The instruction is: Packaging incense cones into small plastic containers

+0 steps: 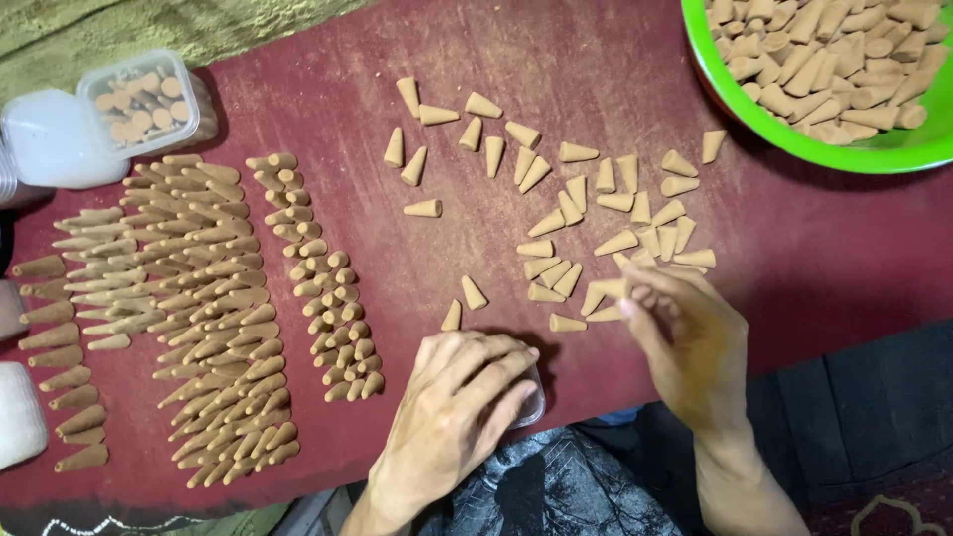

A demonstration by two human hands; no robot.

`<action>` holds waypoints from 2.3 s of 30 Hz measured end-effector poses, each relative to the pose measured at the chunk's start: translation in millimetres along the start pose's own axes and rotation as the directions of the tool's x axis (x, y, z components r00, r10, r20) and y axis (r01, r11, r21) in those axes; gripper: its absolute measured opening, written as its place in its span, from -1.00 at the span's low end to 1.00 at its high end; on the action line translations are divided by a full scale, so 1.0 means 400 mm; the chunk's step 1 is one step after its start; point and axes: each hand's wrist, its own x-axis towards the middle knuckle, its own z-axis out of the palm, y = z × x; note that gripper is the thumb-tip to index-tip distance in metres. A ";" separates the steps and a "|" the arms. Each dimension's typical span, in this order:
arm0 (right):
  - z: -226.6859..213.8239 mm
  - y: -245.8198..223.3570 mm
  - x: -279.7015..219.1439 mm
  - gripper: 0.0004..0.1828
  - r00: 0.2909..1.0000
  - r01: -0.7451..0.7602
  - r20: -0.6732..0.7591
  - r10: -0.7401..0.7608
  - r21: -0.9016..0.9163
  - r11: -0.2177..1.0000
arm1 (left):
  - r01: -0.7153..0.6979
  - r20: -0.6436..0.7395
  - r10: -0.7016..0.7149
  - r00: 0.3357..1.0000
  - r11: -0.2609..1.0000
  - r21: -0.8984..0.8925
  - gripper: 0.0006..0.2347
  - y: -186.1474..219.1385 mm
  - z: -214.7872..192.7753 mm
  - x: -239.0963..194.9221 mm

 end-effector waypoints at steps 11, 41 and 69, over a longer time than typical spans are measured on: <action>-0.035 0.070 0.075 -0.77 0.966 0.217 -0.076 -0.247 -0.282 0.935 | -0.139 0.261 0.120 0.958 0.989 0.055 -0.80 0.009 -0.015 0.132; -0.033 -0.049 -0.019 -0.85 0.891 0.295 0.383 -0.243 -0.081 0.952 | 0.020 0.129 -0.015 0.992 0.999 -0.040 -0.70 -0.018 -0.070 -0.025; 0.088 -0.078 -0.114 -0.79 0.764 0.546 0.545 -0.346 -0.260 0.796 | -0.093 0.202 0.046 0.978 0.968 0.233 -0.81 -0.067 0.011 -0.086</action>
